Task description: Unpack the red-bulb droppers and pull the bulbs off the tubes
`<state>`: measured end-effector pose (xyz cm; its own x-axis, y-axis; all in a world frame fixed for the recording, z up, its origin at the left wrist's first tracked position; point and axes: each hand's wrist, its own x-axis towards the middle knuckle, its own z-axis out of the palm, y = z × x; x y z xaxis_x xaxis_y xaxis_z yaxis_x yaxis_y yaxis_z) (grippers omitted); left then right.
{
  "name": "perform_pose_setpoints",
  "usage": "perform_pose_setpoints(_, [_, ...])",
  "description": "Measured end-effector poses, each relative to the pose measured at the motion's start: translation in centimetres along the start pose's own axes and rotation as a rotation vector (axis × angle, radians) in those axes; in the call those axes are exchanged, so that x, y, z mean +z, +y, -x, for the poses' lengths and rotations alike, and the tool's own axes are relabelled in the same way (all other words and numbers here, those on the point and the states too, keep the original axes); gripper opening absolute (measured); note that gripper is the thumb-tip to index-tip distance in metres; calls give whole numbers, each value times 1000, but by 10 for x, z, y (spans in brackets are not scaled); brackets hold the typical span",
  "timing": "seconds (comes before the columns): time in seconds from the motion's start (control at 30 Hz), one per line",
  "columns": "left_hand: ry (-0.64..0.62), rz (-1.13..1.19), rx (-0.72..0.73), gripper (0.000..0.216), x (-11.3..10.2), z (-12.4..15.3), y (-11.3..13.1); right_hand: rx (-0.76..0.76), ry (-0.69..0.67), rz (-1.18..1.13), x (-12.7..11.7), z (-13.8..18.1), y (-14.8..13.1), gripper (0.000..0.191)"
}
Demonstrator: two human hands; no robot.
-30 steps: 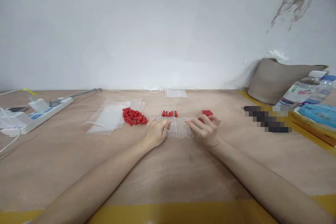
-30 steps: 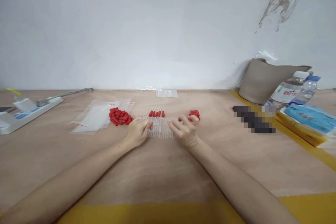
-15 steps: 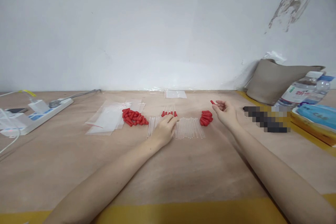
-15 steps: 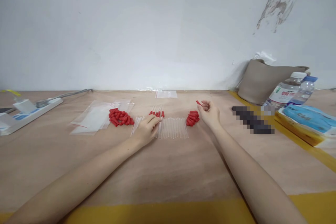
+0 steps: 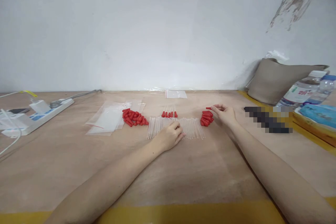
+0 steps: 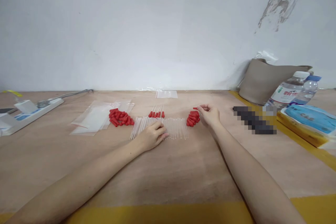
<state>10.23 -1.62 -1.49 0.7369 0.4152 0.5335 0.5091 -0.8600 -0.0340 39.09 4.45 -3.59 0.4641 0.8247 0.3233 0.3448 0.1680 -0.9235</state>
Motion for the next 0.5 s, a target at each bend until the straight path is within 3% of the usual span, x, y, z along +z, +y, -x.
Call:
perform_pose_setpoints(0.33, [10,31,-38,40,-5,4,-1,37,-70,-13,2,1,7,33])
perform_pose_setpoints(0.5, [-53,35,2,50,-14,9,-5,46,-88,-26,3,2,6,38])
